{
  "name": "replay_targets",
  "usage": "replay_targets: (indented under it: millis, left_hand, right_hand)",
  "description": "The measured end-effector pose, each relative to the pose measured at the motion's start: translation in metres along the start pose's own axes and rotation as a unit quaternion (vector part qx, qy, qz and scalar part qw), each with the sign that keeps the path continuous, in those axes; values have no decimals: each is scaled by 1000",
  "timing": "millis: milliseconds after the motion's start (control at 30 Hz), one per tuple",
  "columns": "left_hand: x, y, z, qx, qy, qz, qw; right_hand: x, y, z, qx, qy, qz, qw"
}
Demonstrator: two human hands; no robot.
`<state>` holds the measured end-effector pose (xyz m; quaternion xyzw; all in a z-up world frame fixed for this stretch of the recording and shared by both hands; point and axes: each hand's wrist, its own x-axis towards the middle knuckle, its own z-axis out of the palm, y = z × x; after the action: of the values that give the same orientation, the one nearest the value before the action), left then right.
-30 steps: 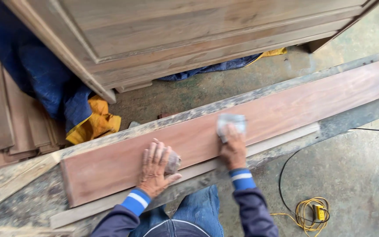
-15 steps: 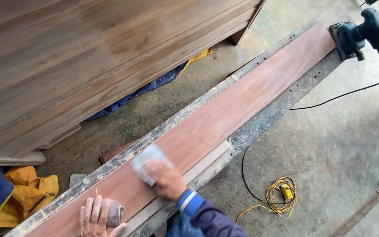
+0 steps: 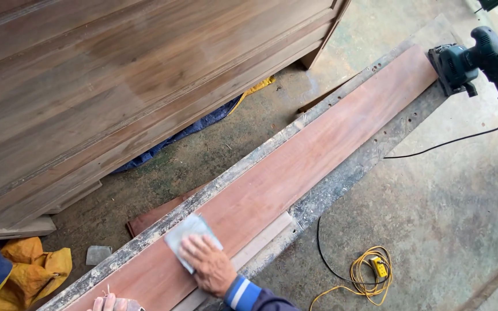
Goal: The recorder is sanding a wooden board using both an electric power sander and manual sandpaper.
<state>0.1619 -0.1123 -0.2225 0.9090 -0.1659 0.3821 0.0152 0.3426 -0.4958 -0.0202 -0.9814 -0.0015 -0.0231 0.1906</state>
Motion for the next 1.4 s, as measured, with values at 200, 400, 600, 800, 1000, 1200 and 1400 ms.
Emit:
replay_targets:
  millis: [200,400,600,800,1000,1200,1400]
  left_hand:
    - [-13,-3,-26,26,-44,6,999]
    - [11,20,-70,52,-87,9,995]
    - [27,25,-73,62,-93,13,994]
    - [76,44,-96,-5,-143,-50,988]
    - [98,45,-114,-110,-224,-124,960]
    - [108,46,-117,-120,-227,-123,959]
    - [121,47,-123,-131,-245,-129,952]
  right_hand:
    - [107,126,14,40,-29,54,997]
    - [161,131,-23,75,-59,107,990]
    - [27,21,-8,105,-43,-257,960]
    - [100,128,-4,112,-17,-240,964]
    - [144,163,-19,-21,78,-38,996]
    - [-7,49,-13,73,-20,-203,976]
    - [80,175,-25,15,3,-117,993]
